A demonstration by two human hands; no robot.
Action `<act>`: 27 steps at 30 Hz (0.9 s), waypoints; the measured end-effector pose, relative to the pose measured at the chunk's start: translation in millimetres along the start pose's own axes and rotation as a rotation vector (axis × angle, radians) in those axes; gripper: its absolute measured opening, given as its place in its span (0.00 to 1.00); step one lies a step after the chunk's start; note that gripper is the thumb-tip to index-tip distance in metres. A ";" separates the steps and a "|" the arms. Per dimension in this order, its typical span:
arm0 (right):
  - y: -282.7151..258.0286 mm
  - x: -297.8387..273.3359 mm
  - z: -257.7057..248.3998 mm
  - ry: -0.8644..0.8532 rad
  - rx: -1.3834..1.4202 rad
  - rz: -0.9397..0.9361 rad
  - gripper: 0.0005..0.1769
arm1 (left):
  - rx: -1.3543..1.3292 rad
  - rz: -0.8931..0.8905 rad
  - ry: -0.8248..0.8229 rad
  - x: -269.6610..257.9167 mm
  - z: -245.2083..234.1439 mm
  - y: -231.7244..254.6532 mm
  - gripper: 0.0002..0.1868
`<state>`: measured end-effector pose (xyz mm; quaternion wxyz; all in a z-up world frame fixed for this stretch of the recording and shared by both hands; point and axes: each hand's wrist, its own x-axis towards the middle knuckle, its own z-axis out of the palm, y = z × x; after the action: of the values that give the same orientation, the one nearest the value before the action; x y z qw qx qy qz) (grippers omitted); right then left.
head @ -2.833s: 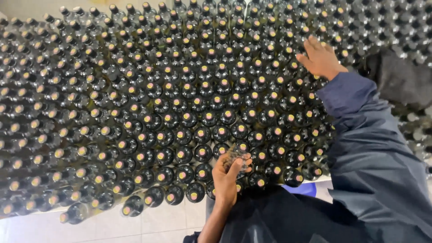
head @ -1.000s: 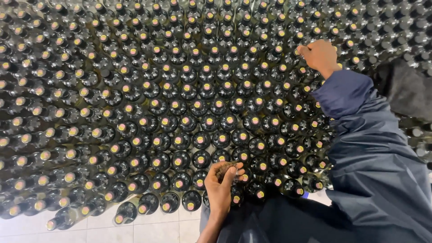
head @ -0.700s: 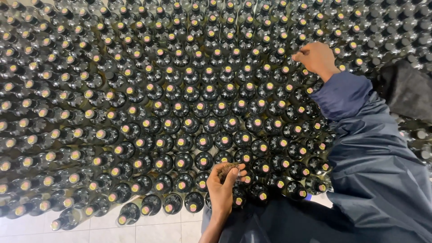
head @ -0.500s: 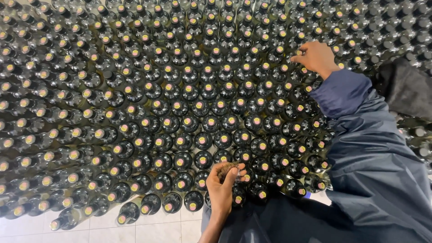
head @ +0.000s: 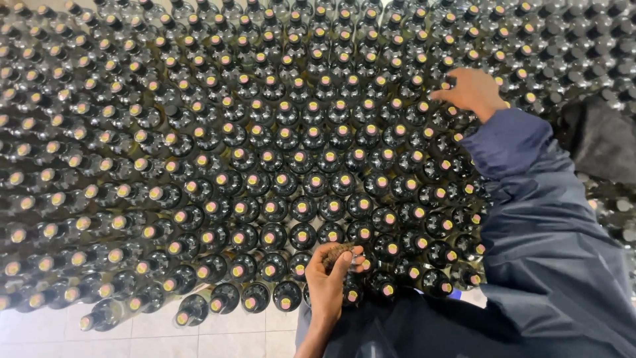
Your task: Applying small circular labels to the caps of a large array of bottles on a production table
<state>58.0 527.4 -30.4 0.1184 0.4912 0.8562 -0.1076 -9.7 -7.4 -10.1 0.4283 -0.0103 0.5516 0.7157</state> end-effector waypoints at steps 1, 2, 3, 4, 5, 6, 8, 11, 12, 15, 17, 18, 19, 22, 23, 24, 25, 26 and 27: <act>2.4 4.9 3.4 0.001 -0.007 -0.010 0.51 | -0.009 0.004 0.007 -0.3 -0.4 3.0 0.14; 5.1 10.1 7.0 0.018 0.012 -0.026 0.29 | 0.030 0.023 0.008 -0.5 -0.7 5.6 0.15; 11.5 10.6 13.6 0.033 0.037 -0.031 0.29 | 0.077 0.034 0.001 -1.7 -2.8 8.5 0.16; 11.4 18.8 13.4 0.031 0.034 -0.031 0.29 | 0.075 0.032 0.002 -0.8 0.1 4.4 0.16; 14.4 21.0 18.5 0.054 0.013 -0.062 0.29 | 0.052 0.041 -0.006 -0.4 -0.8 2.9 0.14; 18.1 23.0 23.5 0.078 -0.008 -0.093 0.30 | 0.030 0.050 -0.014 -0.5 -1.1 1.1 0.13; 25.5 23.4 28.3 0.056 0.027 -0.102 0.21 | 0.013 0.037 -0.043 -2.0 -1.2 -2.9 0.13; 21.3 15.0 16.1 0.036 0.042 -0.171 0.29 | -0.029 -0.009 -0.138 -2.4 0.4 -0.3 0.14; 18.6 8.3 11.1 0.022 0.030 -0.217 0.39 | -0.042 -0.056 -0.206 -4.0 0.4 0.8 0.14; -3.6 -36.5 -20.8 0.021 0.303 -0.203 0.50 | -0.171 -0.248 -0.281 -13.0 3.0 12.7 0.18; -9.1 -70.5 -43.0 0.118 0.418 -0.183 0.44 | -0.154 -0.259 -0.303 -16.1 0.6 9.0 0.19; -12.3 -86.3 -55.0 0.210 0.529 -0.168 0.38 | -0.144 -0.268 -0.321 -16.8 0.2 6.5 0.21; -32.1 -121.9 -70.6 0.208 0.531 -0.167 0.38 | -0.143 -0.271 -0.320 -18.1 1.8 6.3 0.21; -82.0 -222.1 -90.8 0.293 0.582 -0.231 0.09 | -0.016 -0.121 -0.313 -17.2 9.4 6.8 0.16; -94.0 -251.1 -80.7 0.201 0.528 -0.332 0.23 | -0.024 -0.078 -0.277 -16.4 14.7 6.8 0.16; -106.5 -279.8 -70.7 0.108 0.472 -0.431 0.38 | -0.033 -0.034 -0.241 -15.4 20.1 6.7 0.16; -111.0 -300.2 -43.1 0.109 0.479 -0.421 0.38 | -0.024 -0.041 -0.246 -12.8 20.7 1.4 0.16; -116.1 -320.2 -15.6 0.126 0.660 -0.542 0.26 | -0.027 0.021 -0.272 -9.7 21.5 -4.2 0.13; -120.4 -339.1 11.3 0.143 0.837 -0.663 0.14 | -0.034 0.083 -0.300 -5.7 23.8 -10.9 0.11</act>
<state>120.7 187.9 71.7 -0.1866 0.2056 0.8553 -0.4374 11.6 8.5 -6.5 0.4757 0.1122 0.4693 0.7355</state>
